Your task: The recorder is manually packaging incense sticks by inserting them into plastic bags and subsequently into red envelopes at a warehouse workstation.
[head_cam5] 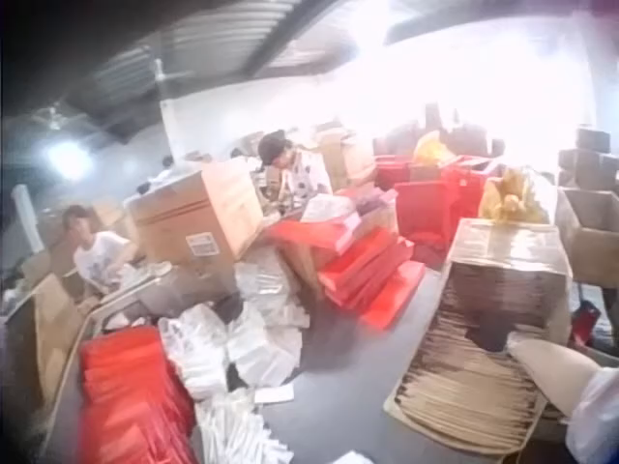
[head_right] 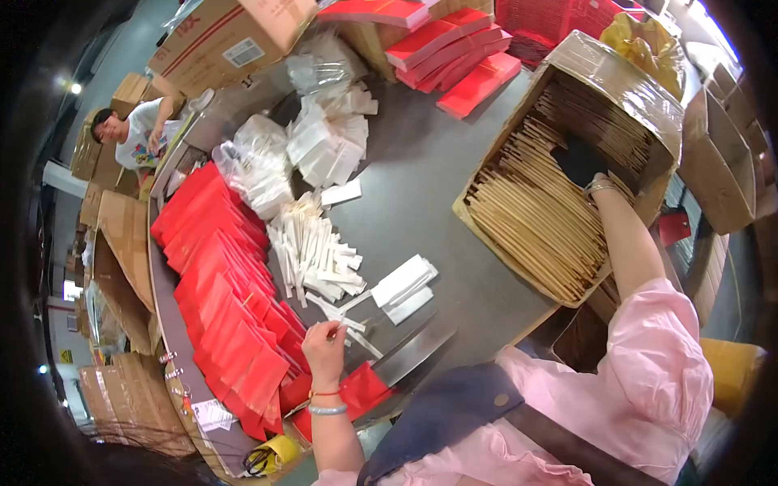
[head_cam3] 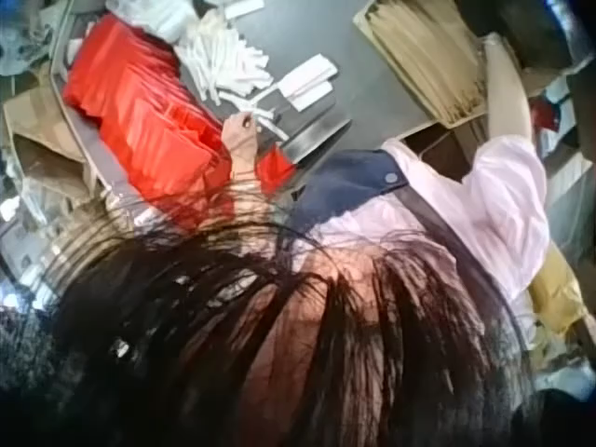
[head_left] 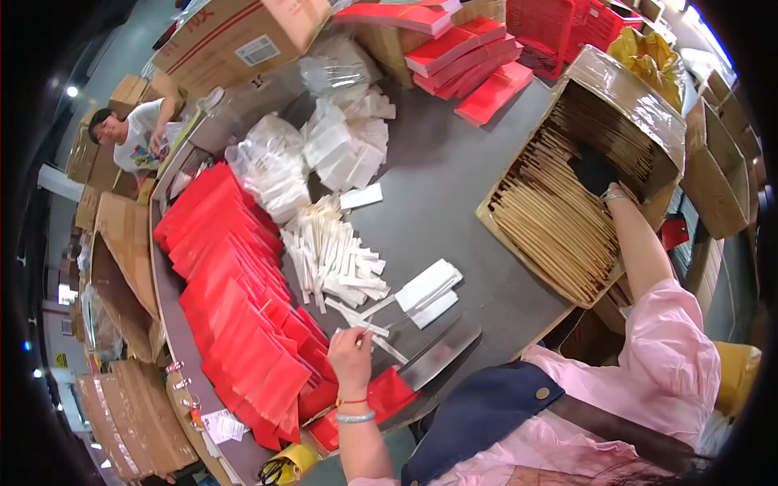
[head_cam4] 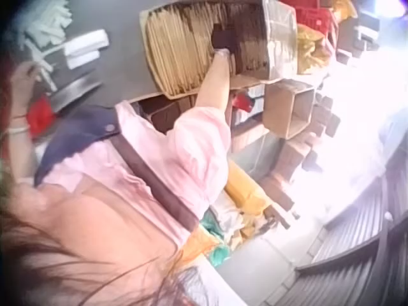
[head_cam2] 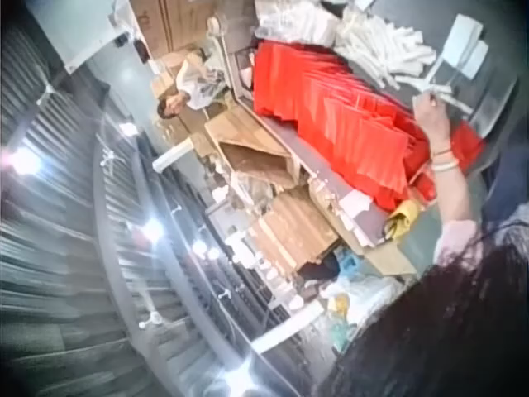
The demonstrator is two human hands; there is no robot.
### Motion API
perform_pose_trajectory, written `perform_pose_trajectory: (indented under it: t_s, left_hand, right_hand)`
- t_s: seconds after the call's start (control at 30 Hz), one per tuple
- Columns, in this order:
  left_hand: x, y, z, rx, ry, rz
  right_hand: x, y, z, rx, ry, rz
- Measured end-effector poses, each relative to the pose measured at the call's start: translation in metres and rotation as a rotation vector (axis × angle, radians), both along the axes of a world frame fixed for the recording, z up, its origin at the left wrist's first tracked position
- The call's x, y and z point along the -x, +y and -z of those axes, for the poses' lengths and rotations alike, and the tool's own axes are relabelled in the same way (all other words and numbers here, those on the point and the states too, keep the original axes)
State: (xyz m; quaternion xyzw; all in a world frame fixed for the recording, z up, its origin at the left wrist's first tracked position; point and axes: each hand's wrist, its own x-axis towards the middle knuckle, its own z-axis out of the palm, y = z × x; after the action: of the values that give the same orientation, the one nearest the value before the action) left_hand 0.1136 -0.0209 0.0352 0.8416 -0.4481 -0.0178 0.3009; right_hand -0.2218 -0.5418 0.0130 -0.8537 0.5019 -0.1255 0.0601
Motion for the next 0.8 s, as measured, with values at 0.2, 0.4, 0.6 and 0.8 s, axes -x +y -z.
perform_pose_trajectory:
  t_s: [0.2, 0.4, 0.6, 0.8]
  left_hand:
    - [0.023, -0.057, 0.002, 0.096, 0.183, 0.046]
    - [0.035, -0.101, 0.039, 0.132, 0.042, 0.160]
    - [0.028, -0.083, 0.040, -0.128, 0.059, 0.187]
    - [0.030, -0.081, 0.028, -0.125, 0.013, 0.121]
  right_hand:
    - [-0.028, 0.087, -0.020, -0.033, 0.133, 0.088]
    - [-0.038, 0.117, -0.042, -0.204, 0.160, 0.158]
    - [0.027, 0.123, -0.069, -0.239, -0.431, 0.135]
    - [0.035, 0.230, -0.055, -0.029, -0.362, -0.342]
